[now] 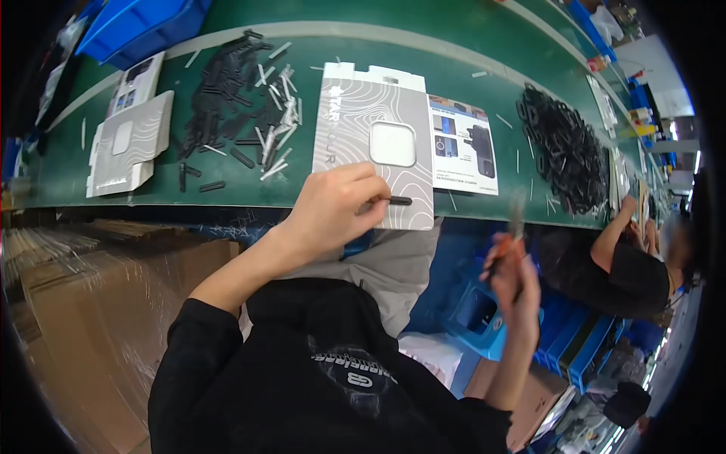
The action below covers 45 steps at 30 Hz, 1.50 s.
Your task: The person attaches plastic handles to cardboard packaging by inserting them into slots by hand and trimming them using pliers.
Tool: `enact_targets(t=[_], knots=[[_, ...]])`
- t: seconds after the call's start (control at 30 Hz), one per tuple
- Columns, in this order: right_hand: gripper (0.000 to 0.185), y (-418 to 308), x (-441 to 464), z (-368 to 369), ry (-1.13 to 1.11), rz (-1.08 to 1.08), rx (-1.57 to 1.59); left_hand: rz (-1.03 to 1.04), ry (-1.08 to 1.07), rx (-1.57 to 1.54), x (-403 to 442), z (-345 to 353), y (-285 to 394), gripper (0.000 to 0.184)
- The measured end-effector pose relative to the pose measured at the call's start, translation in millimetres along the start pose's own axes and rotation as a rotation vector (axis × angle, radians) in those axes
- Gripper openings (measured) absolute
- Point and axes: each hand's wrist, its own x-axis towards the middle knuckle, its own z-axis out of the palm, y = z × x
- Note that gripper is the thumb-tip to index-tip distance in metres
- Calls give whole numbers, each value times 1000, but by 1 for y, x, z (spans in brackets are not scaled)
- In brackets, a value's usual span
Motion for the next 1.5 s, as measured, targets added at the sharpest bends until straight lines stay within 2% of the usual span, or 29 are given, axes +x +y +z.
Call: enact_targets(t=[0.07,0.13,0.17,0.3,0.5,0.8,0.97,1.17,1.3,1.5], knots=[[51,50,-38,10,33,58,-184,-24,-91,-17,-4,8,5,13],[65,89,-70,24,86,189,-207,-57,-193,-27,-13,19,8,12],[65,100,-80,32,72,226,-164,-61,-215,-33,-15,24,6,12],[57,125,-92,59,0,247,-158,-10,-82,-69,-16,42,-2,13],[61,115,-61,85,15,162,-155,-36,-122,-91,-11,40,-8,10],[54,108,-48,86,155,86,-487,10,-312,-157,-3,28,-16,14],[48,103,-45,87,115,132,-647,-10,-361,-198,1,25,-19,14],[46,102,-43,84,133,150,-649,-6,-356,-257,2,24,-21,16],[46,101,-47,95,78,86,-562,-82,-335,-366,-1,24,-25,18],[48,101,-46,114,86,68,-594,-117,-332,-390,1,22,-22,20]])
